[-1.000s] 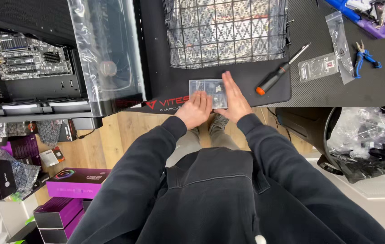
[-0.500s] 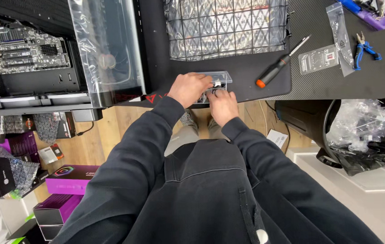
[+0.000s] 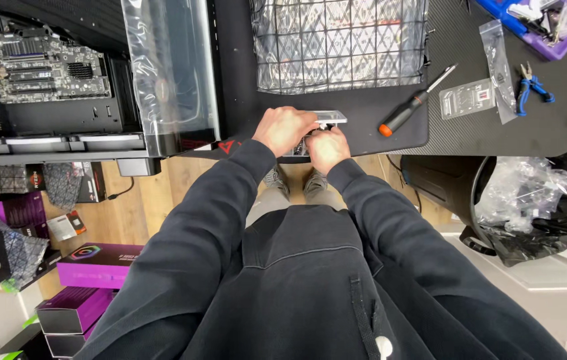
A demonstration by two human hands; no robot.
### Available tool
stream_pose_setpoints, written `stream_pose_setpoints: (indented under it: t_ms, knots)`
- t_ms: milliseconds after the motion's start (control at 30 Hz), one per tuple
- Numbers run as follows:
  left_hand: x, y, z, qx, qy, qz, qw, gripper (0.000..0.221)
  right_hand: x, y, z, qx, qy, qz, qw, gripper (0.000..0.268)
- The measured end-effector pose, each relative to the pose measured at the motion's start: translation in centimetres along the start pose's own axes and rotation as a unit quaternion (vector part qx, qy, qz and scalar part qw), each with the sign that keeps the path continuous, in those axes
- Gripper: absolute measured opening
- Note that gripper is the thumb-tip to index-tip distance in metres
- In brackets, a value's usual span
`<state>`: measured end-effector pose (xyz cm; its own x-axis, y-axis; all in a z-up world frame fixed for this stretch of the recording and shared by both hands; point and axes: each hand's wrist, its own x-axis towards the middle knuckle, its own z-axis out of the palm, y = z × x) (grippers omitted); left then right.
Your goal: The person installs a liquid cooler and other components into a computer case using a screwdriver.
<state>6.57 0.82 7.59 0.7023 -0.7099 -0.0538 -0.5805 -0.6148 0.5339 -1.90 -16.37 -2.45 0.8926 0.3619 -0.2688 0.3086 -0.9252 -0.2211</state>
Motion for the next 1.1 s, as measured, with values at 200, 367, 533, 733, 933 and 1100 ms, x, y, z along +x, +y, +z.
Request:
stream_pose_setpoints:
  t_ms: [200,367,533,733,933,1100]
  knots:
    - [-0.2,-0.2,0.4,0.008,-0.009,-0.011,1.000,0.021,-3.1,0.5,-0.7,0.120,0.196,-0.024,0.973,0.004]
    - [-0.5,-0.1,0.3,-0.007,-0.004,-0.009,1.000,0.022,-6.6,0.0,-2.5,0.177,0.316,-0.019,0.932,0.010]
    - [-1.6,0.9,1.0,0.039,0.043,0.003,0.998,0.025,-9.9,-2.7,-5.7,0.605,0.278,0.236,0.708,0.016]
    - [-4.5,0.7,8.3,0.200,0.212,0.179,0.940,0.019,-14.9,-0.3,-7.0,0.908,0.155,0.127,0.368,0.022]
    - [-2.1,0.6,10.7,0.216,0.204,0.154,0.942,0.024,-15.3,0.1,-10.3,0.911,0.187,0.041,0.365,0.023]
    - [-1.0,1.0,13.3,0.192,0.184,0.133,0.955,0.044,-15.6,0.4,-10.4,0.906,0.197,0.041,0.372,0.026]
